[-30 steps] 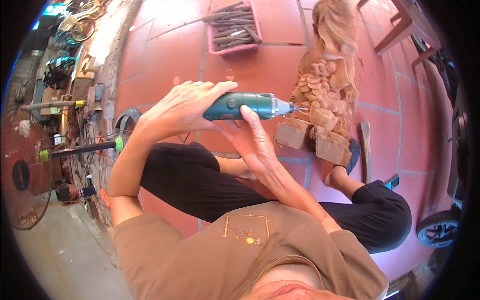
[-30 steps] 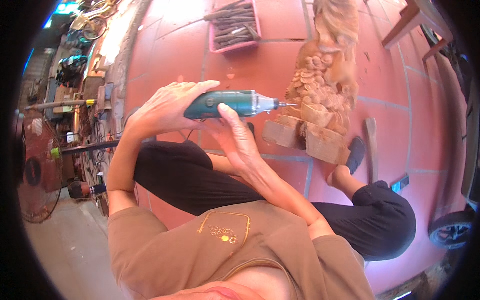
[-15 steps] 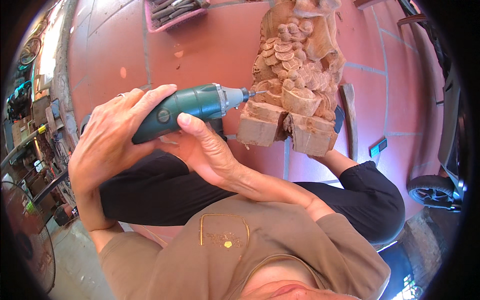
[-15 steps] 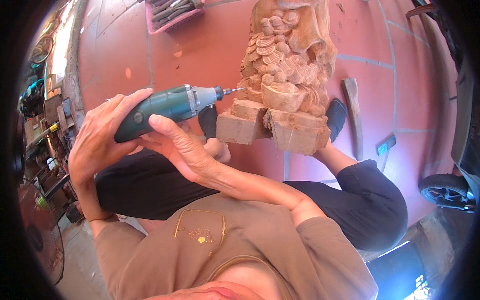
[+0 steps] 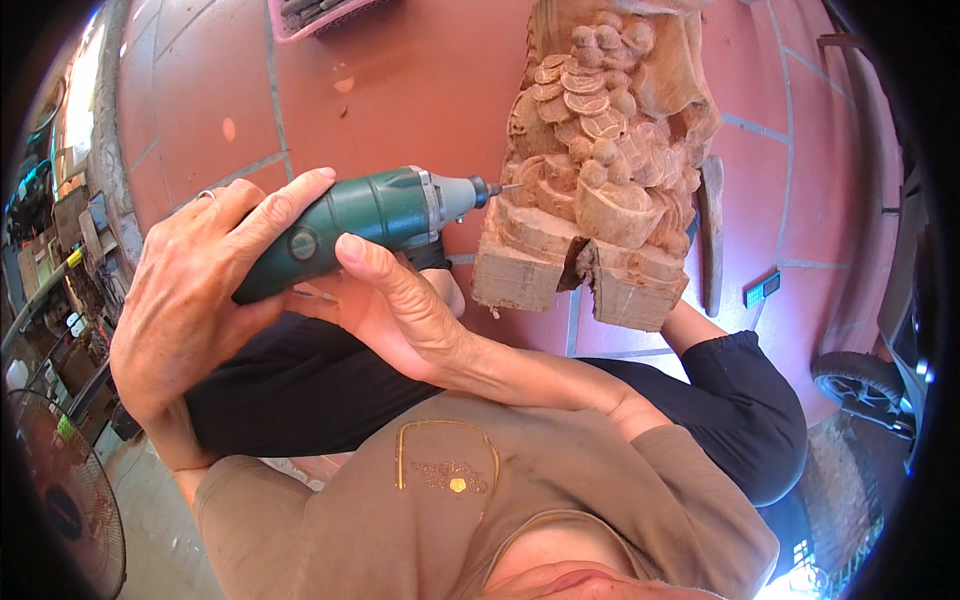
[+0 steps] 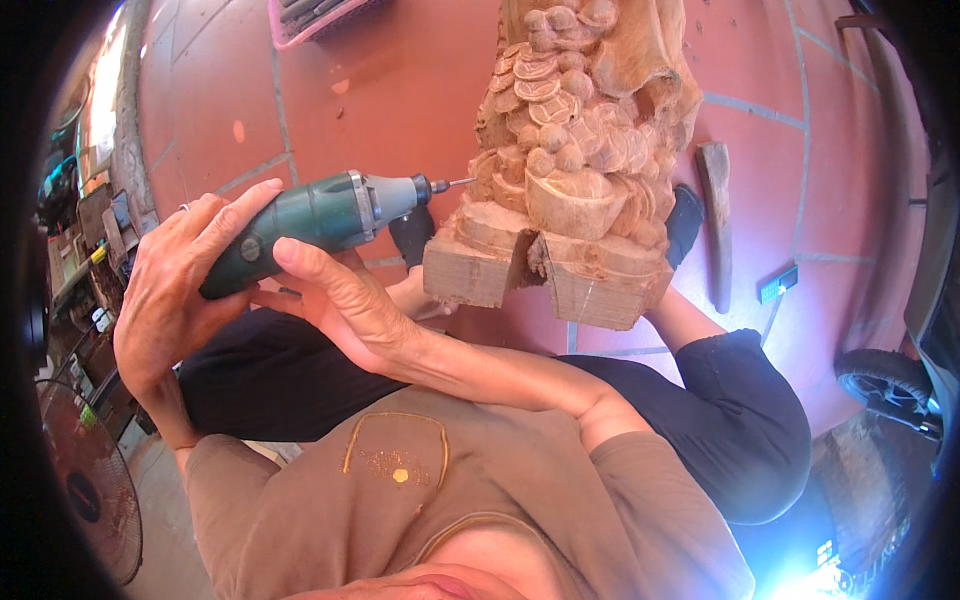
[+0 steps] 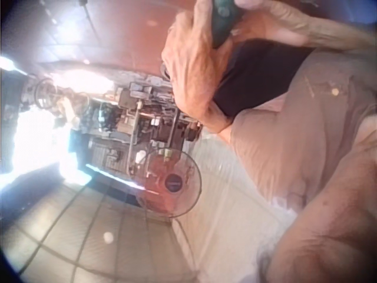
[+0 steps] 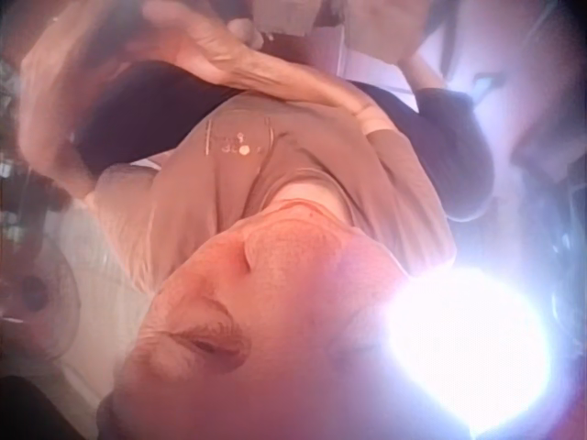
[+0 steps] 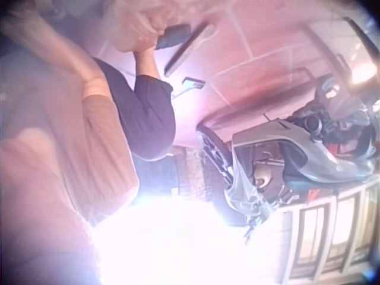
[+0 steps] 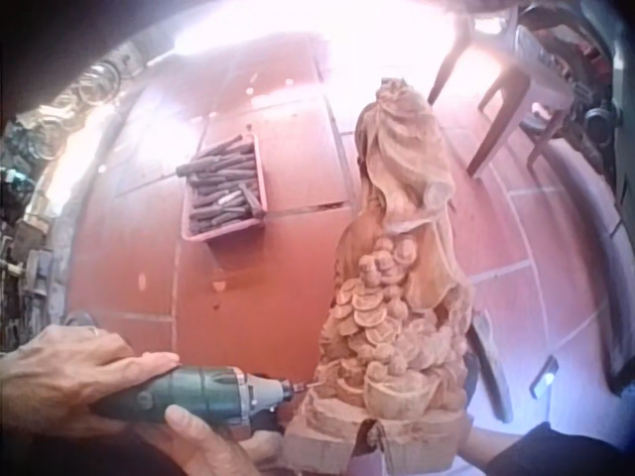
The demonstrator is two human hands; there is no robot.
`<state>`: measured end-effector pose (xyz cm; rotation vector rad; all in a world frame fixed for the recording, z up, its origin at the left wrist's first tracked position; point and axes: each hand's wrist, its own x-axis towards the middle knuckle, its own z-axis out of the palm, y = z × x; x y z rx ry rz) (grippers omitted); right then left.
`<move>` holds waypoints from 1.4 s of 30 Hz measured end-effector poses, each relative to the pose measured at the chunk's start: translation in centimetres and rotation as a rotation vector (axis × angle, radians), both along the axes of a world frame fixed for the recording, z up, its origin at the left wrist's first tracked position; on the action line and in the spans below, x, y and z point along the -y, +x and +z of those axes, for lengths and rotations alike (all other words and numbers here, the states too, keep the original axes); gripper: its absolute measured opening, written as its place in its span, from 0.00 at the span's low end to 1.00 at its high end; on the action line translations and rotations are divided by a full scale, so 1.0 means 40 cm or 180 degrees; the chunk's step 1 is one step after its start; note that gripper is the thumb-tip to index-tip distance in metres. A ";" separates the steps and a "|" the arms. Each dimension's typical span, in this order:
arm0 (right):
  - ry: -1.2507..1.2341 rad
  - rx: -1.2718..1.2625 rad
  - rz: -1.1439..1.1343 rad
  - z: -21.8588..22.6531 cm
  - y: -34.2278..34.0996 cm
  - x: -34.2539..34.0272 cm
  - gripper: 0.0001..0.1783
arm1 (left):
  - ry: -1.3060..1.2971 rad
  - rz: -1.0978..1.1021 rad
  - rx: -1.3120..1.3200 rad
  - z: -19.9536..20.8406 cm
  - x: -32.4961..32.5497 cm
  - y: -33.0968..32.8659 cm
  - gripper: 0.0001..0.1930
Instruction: The person uses a green rotary carving tool to shape and detail a wooden sculpture. They hold the tool with both hands and carefully guide it along the surface of the wood, removing material to refine the carved features.
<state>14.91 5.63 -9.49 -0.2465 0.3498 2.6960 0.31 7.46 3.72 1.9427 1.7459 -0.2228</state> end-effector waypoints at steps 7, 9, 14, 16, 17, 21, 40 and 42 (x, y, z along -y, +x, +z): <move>-0.0020 -0.0011 -0.0087 0.011 0.006 -0.011 0.28 | 0.0046 -0.0057 0.0004 -0.007 -0.005 0.005 0.44; -0.0024 -0.0034 -0.0083 0.010 0.008 -0.009 0.28 | 0.0043 -0.0078 0.0011 -0.007 -0.005 0.006 0.44; -0.0044 0.0037 -0.0116 0.009 0.013 -0.005 0.28 | 0.0049 -0.0133 0.0023 -0.008 -0.009 0.010 0.43; -0.0039 0.0026 -0.0108 0.011 0.016 -0.009 0.28 | 0.0075 -0.0163 0.0036 -0.011 -0.012 0.011 0.42; -0.0039 0.0022 -0.0104 0.011 0.018 -0.011 0.28 | 0.0086 -0.0178 0.0043 -0.012 -0.014 0.011 0.42; -0.0061 0.0050 -0.0115 0.011 0.022 -0.009 0.29 | 0.0070 -0.0196 0.0005 -0.009 -0.013 0.017 0.42; -0.0064 0.0099 -0.0236 0.015 0.027 -0.017 0.28 | -0.0007 -0.0226 0.0016 -0.014 -0.026 0.024 0.43; -0.0088 0.0103 -0.0240 0.016 0.027 -0.016 0.27 | -0.0019 -0.0220 0.0027 -0.014 -0.025 0.024 0.43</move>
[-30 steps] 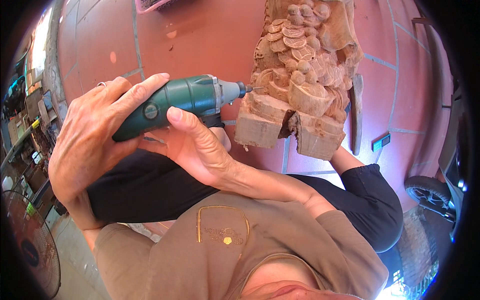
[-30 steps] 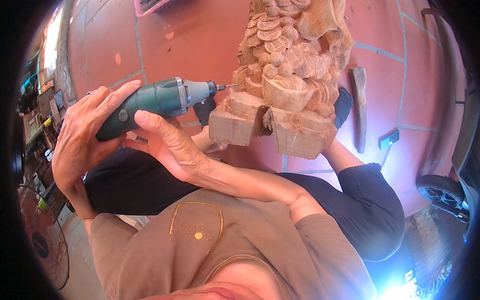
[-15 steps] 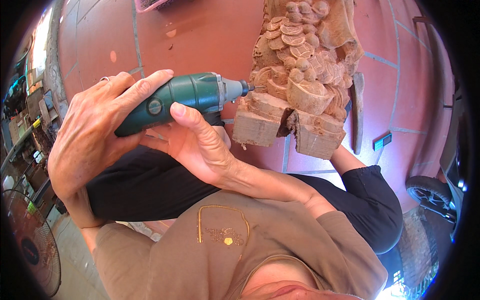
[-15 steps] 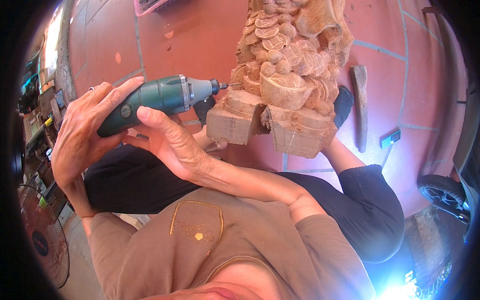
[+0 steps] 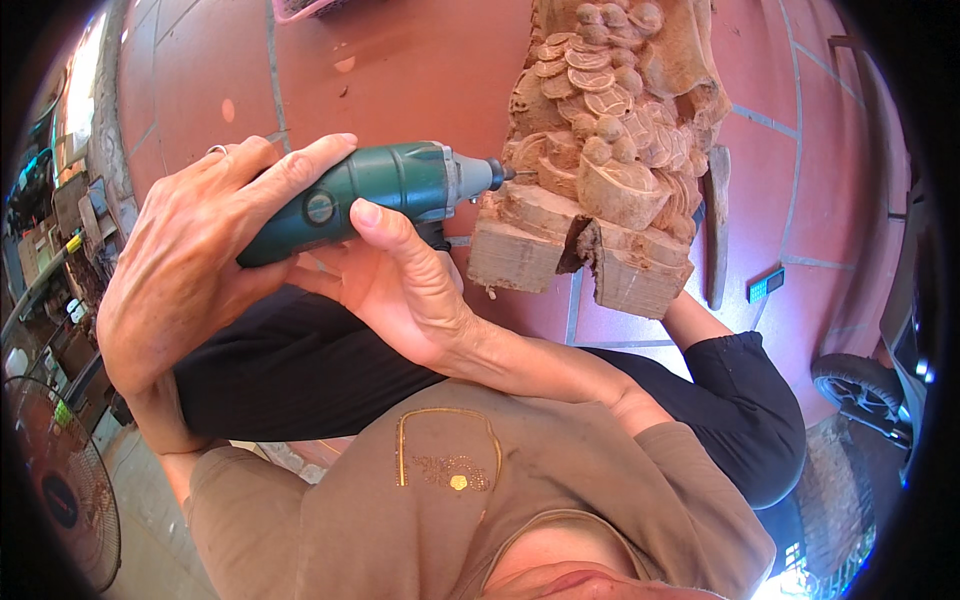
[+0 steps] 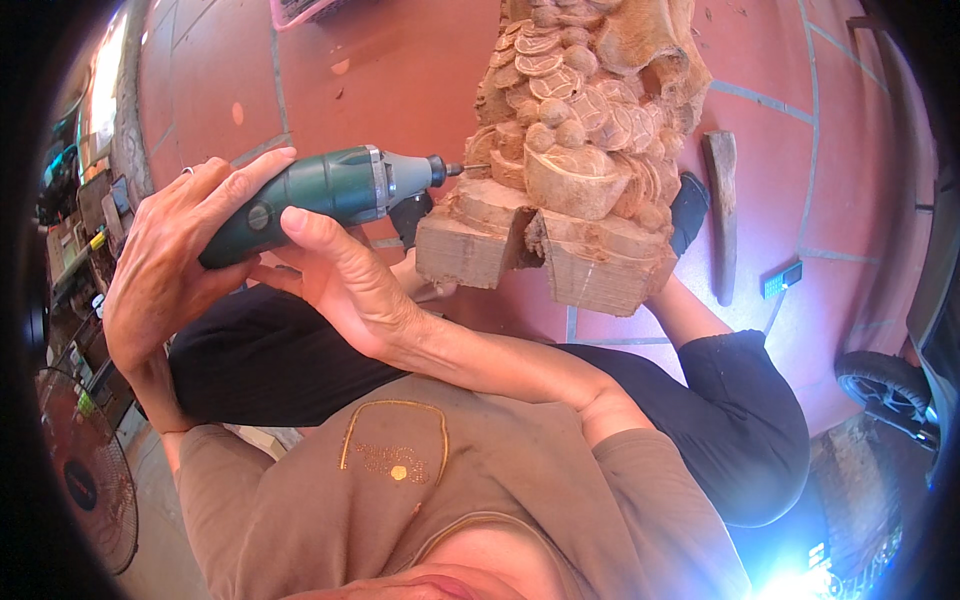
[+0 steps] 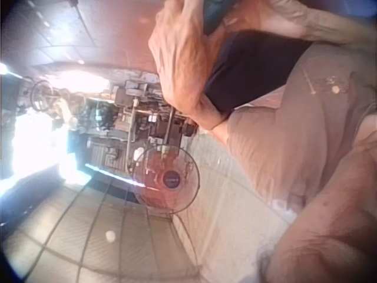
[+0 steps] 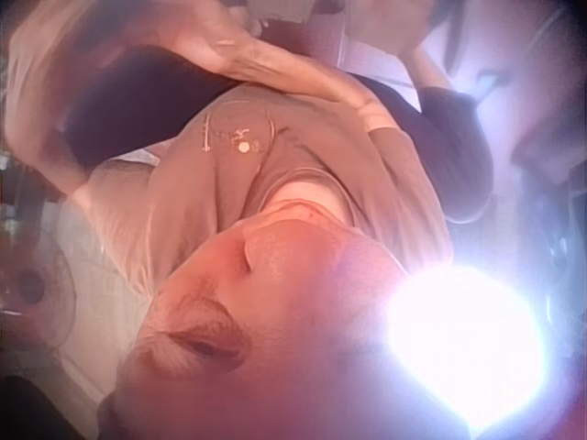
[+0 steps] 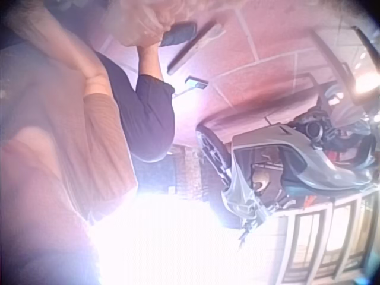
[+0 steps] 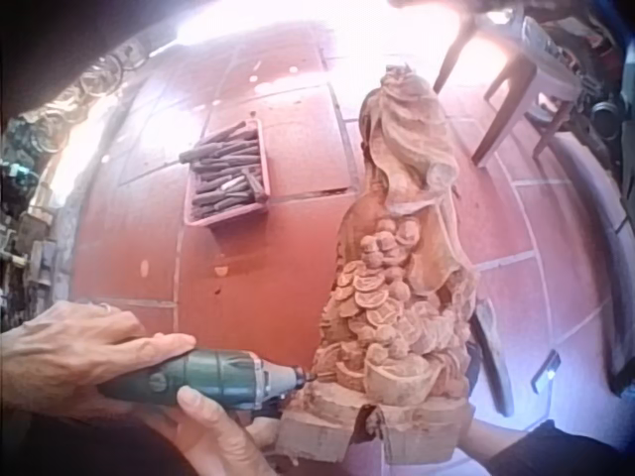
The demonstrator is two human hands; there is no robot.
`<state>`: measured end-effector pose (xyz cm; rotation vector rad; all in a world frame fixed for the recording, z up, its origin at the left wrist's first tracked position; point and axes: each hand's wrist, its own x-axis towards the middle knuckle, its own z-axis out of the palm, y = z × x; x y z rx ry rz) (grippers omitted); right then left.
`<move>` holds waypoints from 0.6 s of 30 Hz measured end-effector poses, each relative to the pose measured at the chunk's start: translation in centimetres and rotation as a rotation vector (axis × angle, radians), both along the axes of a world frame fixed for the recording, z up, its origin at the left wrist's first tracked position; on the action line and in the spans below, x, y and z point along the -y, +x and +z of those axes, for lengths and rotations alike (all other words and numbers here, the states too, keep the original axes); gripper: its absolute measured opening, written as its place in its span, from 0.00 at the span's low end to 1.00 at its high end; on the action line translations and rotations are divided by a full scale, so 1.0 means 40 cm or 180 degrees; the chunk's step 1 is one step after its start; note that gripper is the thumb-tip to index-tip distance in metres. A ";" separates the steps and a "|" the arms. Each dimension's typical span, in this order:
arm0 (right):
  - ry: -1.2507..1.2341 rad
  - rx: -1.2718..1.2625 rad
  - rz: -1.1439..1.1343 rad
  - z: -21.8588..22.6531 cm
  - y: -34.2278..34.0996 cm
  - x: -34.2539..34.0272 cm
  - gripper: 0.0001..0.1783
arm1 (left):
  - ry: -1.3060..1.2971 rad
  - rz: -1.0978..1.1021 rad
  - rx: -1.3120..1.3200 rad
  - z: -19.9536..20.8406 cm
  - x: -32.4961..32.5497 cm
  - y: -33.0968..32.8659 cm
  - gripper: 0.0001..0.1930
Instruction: The person uses a green rotary carving tool to shape and detail a wooden sculpture. They hold the tool with both hands and carefully guide it along the surface of the wood, removing material to refine the carved features.
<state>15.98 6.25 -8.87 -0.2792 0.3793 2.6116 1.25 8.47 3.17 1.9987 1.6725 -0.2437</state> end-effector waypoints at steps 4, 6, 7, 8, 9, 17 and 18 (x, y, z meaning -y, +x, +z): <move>0.0027 -0.0040 -0.0009 -0.003 -0.001 0.000 0.26 | 0.0005 -0.0020 -0.0024 0.001 0.000 0.000 0.43; 0.0043 -0.0048 -0.0003 -0.002 0.000 0.000 0.26 | 0.0011 -0.0031 -0.0043 0.002 0.000 0.000 0.43; 0.0044 -0.0046 0.0006 -0.001 0.000 -0.002 0.25 | 0.0018 -0.0039 -0.0059 0.003 0.001 0.000 0.43; 0.0044 -0.0043 0.0015 0.000 0.000 -0.002 0.25 | 0.0026 -0.0046 -0.0074 0.004 0.002 0.000 0.43; 0.0037 -0.0045 0.0011 0.002 -0.001 -0.003 0.25 | 0.0036 -0.0042 -0.0083 0.004 0.003 -0.001 0.43; 0.0036 -0.0092 0.0066 0.005 -0.008 -0.005 0.24 | 0.0081 0.0018 -0.0155 0.007 0.014 -0.003 0.43; 0.0044 -0.0102 0.0071 0.003 -0.009 -0.004 0.25 | 0.0077 0.0023 -0.0152 0.007 0.014 -0.004 0.43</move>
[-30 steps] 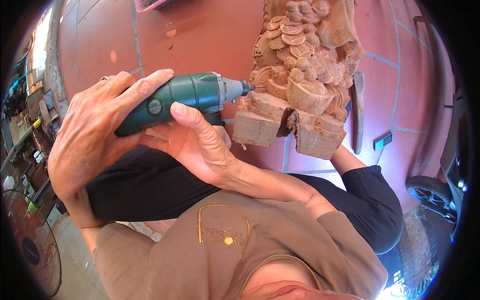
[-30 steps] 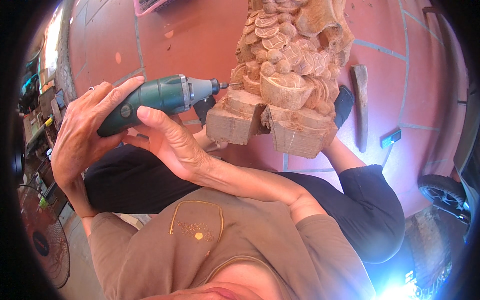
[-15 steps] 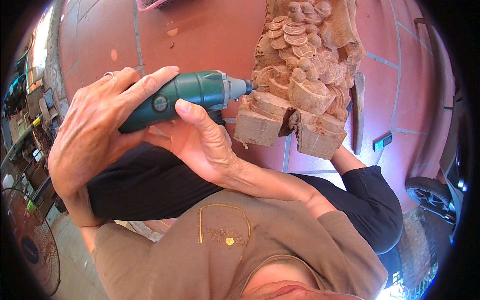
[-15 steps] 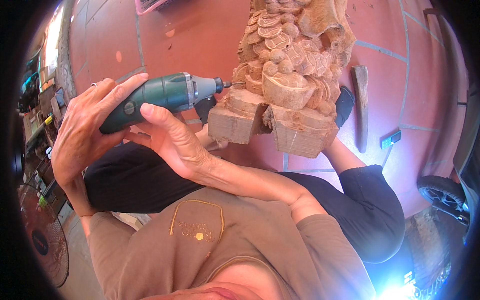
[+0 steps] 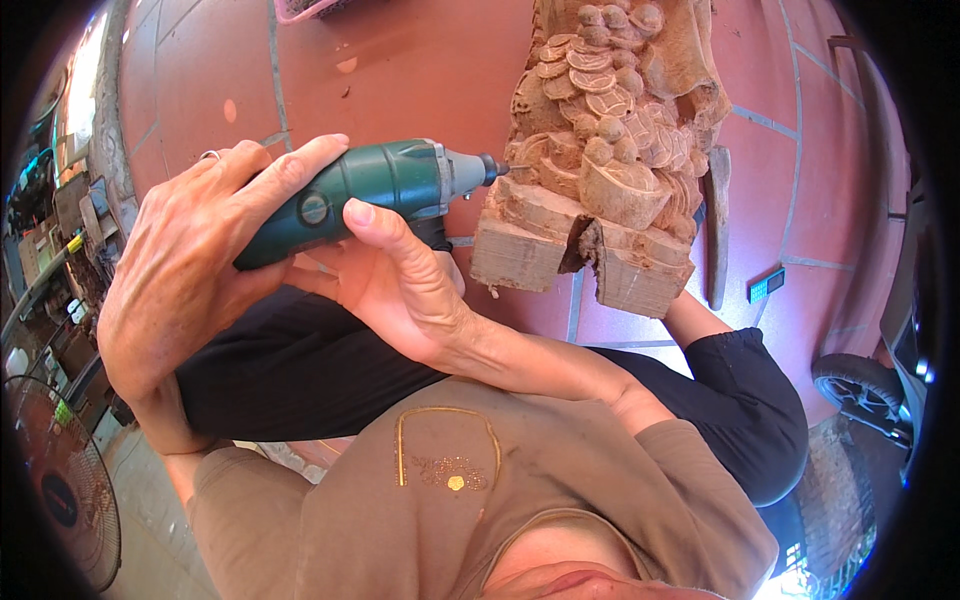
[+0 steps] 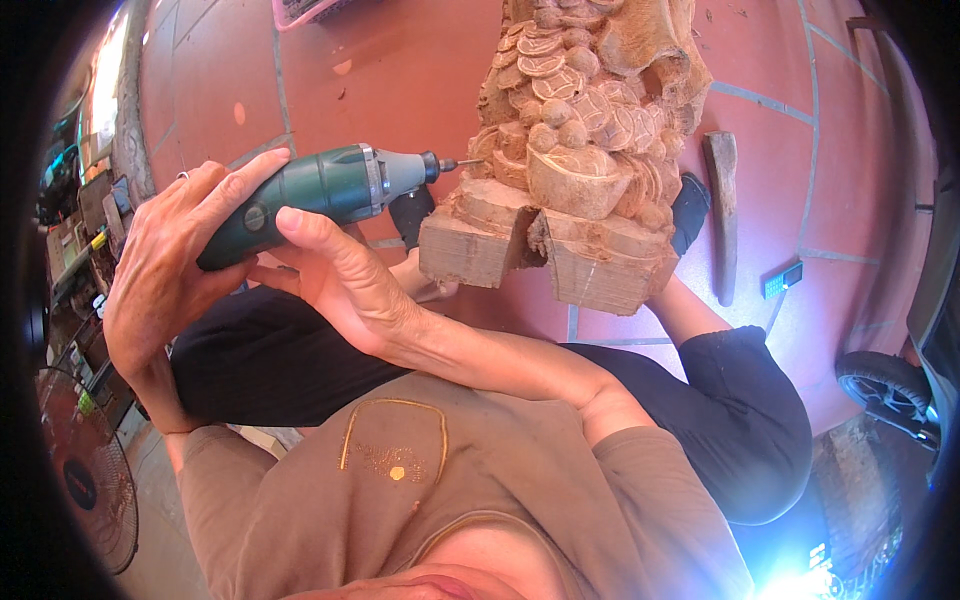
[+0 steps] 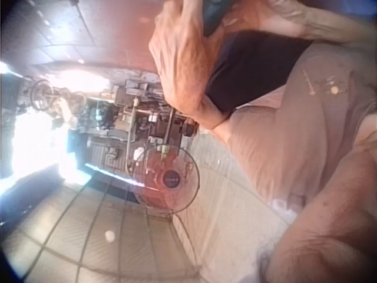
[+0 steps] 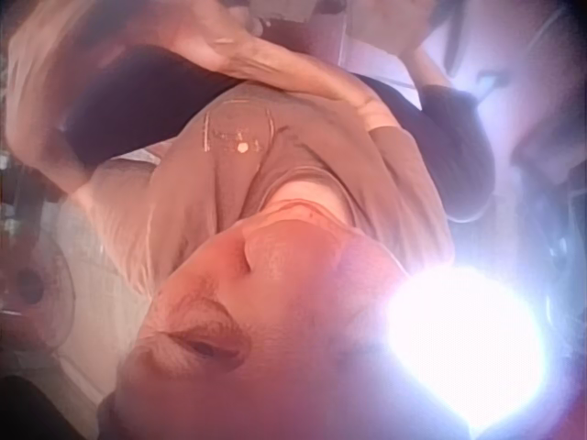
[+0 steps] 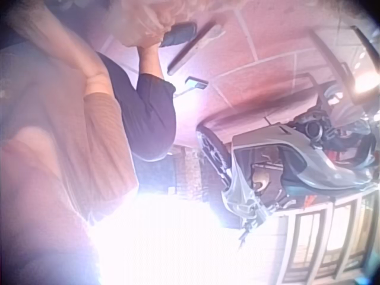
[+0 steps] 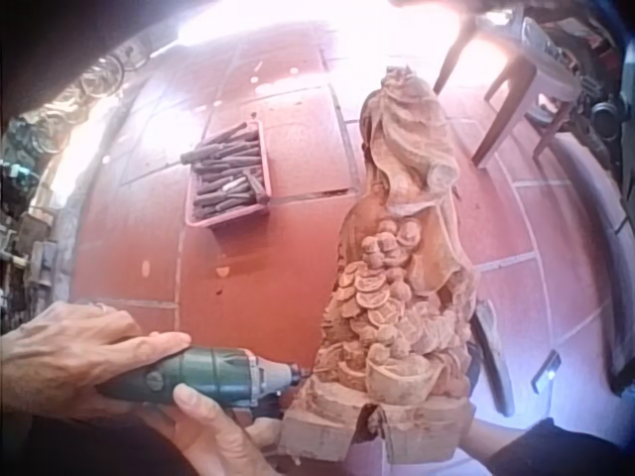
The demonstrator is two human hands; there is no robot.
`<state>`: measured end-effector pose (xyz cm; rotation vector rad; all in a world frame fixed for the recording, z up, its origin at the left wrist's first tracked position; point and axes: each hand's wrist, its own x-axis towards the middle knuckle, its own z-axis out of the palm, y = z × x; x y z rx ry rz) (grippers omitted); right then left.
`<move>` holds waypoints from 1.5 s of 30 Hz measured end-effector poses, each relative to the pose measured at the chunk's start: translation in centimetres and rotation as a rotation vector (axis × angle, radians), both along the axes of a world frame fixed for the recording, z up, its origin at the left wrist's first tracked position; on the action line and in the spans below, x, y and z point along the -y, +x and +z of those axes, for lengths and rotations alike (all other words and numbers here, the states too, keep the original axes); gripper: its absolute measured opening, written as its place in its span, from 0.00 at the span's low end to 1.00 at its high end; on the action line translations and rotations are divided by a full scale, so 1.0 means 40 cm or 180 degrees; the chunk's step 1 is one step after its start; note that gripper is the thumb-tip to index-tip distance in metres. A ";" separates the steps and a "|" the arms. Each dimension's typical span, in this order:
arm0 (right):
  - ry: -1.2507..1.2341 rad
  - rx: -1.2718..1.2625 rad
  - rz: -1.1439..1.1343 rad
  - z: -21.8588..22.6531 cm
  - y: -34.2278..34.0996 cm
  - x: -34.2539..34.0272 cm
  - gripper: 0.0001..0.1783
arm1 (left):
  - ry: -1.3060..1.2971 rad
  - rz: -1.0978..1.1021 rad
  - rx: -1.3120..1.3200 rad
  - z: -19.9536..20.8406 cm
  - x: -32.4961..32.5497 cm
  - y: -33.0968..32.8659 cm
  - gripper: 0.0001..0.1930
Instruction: The person uses a green rotary carving tool to shape and detail a wooden sculpture. They hold the tool with both hands and carefully guide it along the surface of the wood, removing material to refine the carved features.
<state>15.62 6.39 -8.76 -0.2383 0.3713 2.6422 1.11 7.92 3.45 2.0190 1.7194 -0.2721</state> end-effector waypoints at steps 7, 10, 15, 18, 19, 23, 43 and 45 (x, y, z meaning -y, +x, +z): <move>0.0050 -0.0022 0.0012 -0.006 -0.005 0.003 0.25 | 0.0030 0.0018 0.0038 -0.001 0.001 -0.002 0.43; 0.0032 -0.0005 0.0010 -0.005 -0.005 0.004 0.26 | 0.0025 0.0016 -0.0009 0.002 0.001 0.001 0.44; 0.0011 -0.0041 0.0029 -0.005 -0.004 0.005 0.26 | -0.0021 0.0043 -0.0043 0.010 0.001 0.006 0.44; 0.0005 0.0014 -0.0028 -0.005 0.000 0.002 0.26 | -0.0014 -0.0026 0.0004 0.002 -0.007 0.004 0.44; 0.0000 0.0005 -0.0006 0.001 0.003 0.001 0.26 | -0.0026 0.0000 -0.0007 0.006 -0.003 0.006 0.44; -0.0027 0.0074 -0.0112 -0.007 0.004 -0.001 0.26 | -0.0037 -0.0065 0.0023 -0.006 -0.016 0.004 0.43; -0.0204 0.0054 -0.0064 0.013 0.012 -0.006 0.22 | 0.0003 -0.0080 -0.0224 0.013 -0.020 0.027 0.42; -0.0199 0.0024 -0.0040 0.010 0.010 -0.006 0.22 | -0.0005 -0.0057 -0.0212 0.013 -0.020 0.025 0.42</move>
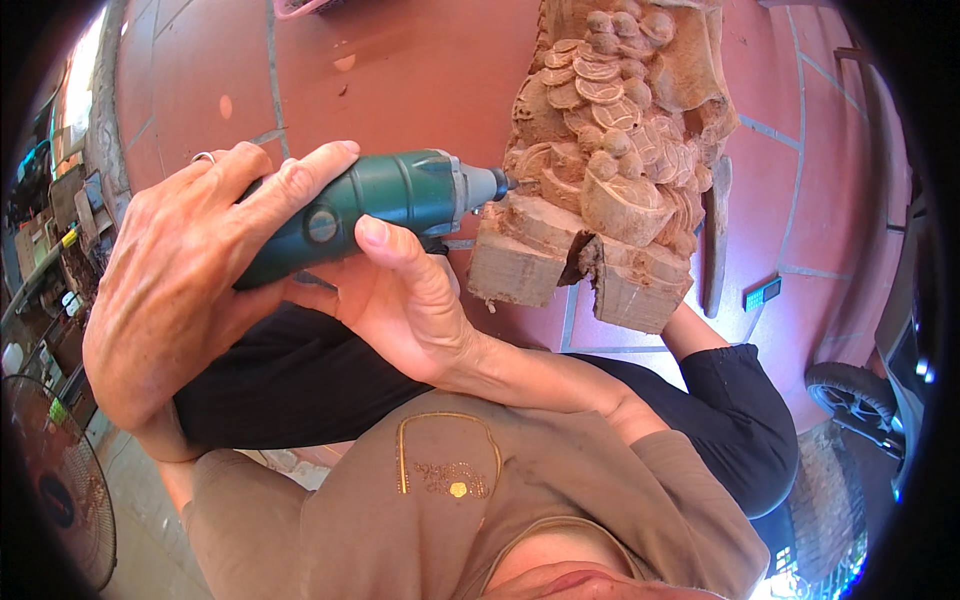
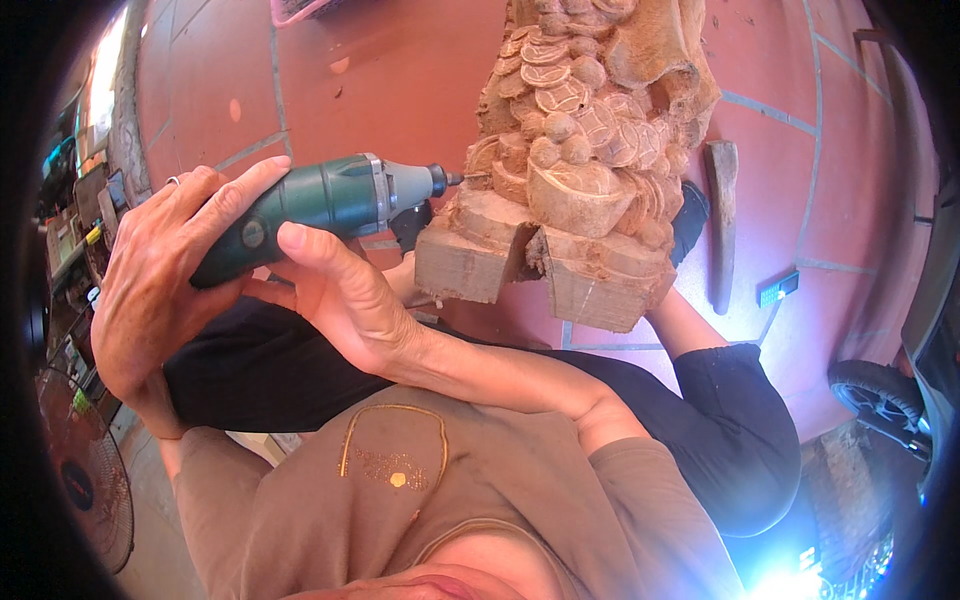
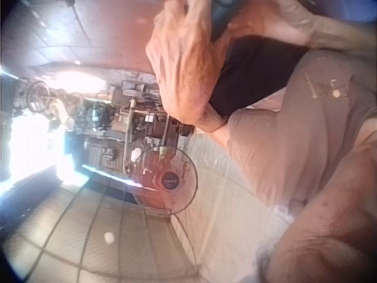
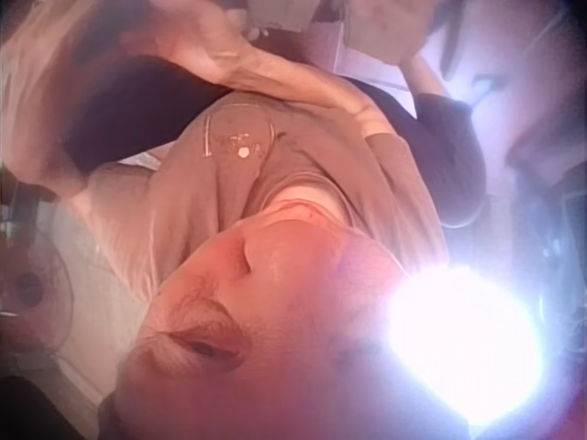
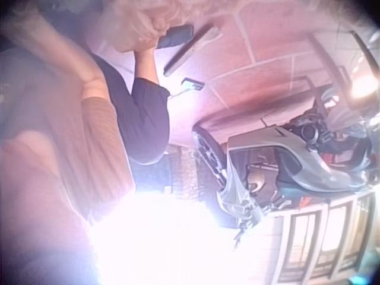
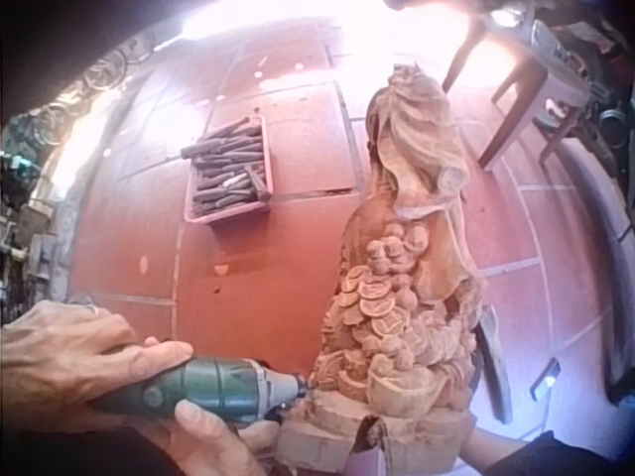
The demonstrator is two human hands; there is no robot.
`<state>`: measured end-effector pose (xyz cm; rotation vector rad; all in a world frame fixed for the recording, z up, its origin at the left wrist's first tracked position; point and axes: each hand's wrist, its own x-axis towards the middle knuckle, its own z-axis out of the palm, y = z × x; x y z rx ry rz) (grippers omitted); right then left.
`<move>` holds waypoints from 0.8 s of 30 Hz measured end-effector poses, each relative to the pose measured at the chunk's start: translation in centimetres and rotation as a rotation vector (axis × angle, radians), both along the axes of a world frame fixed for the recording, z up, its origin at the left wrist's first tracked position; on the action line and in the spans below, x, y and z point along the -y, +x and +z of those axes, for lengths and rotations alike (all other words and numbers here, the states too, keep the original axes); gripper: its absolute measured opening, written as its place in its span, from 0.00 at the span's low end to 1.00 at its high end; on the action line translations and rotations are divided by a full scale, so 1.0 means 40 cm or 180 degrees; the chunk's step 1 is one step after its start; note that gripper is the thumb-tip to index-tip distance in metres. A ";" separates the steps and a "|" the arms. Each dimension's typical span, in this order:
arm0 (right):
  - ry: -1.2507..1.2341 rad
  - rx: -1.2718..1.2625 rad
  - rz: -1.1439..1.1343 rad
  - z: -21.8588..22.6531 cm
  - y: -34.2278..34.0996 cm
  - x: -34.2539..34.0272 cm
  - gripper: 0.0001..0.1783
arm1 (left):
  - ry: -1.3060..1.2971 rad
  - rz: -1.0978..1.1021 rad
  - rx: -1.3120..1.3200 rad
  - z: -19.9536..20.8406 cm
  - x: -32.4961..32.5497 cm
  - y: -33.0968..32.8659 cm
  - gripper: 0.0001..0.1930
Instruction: The person uses a green rotary carving tool to shape and detail a wooden sculpture. They hold the tool with both hands and carefully guide it along the surface of the wood, removing material to refine the carved features.
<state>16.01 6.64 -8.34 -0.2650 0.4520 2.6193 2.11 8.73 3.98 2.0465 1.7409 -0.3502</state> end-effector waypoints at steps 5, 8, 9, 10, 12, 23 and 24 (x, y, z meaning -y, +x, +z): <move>0.0109 -0.0002 0.0015 -0.003 -0.006 -0.005 0.24 | 0.0049 0.0047 0.0038 -0.005 0.006 -0.011 0.43; 0.0195 -0.0050 0.0072 -0.003 -0.006 -0.010 0.26 | 0.0026 0.0145 0.0145 -0.001 0.006 -0.014 0.44; 0.0199 -0.0064 0.0088 -0.001 -0.007 -0.010 0.26 | 0.0031 0.0165 0.0109 0.004 0.009 -0.013 0.44; 0.0201 -0.0077 0.0104 0.000 -0.008 -0.009 0.26 | 0.0035 0.0186 0.0073 0.008 0.012 -0.012 0.44; 0.0210 -0.0056 0.0066 -0.004 -0.011 -0.011 0.25 | 0.0059 0.0145 0.0055 0.005 0.010 -0.015 0.44; 0.0205 -0.0004 -0.0080 -0.008 -0.009 -0.026 0.22 | 0.0243 -0.0029 0.0100 -0.016 -0.005 -0.018 0.41; 0.0215 -0.0010 -0.0079 -0.009 -0.009 -0.025 0.22 | 0.0233 -0.0013 0.0111 -0.016 -0.005 -0.017 0.41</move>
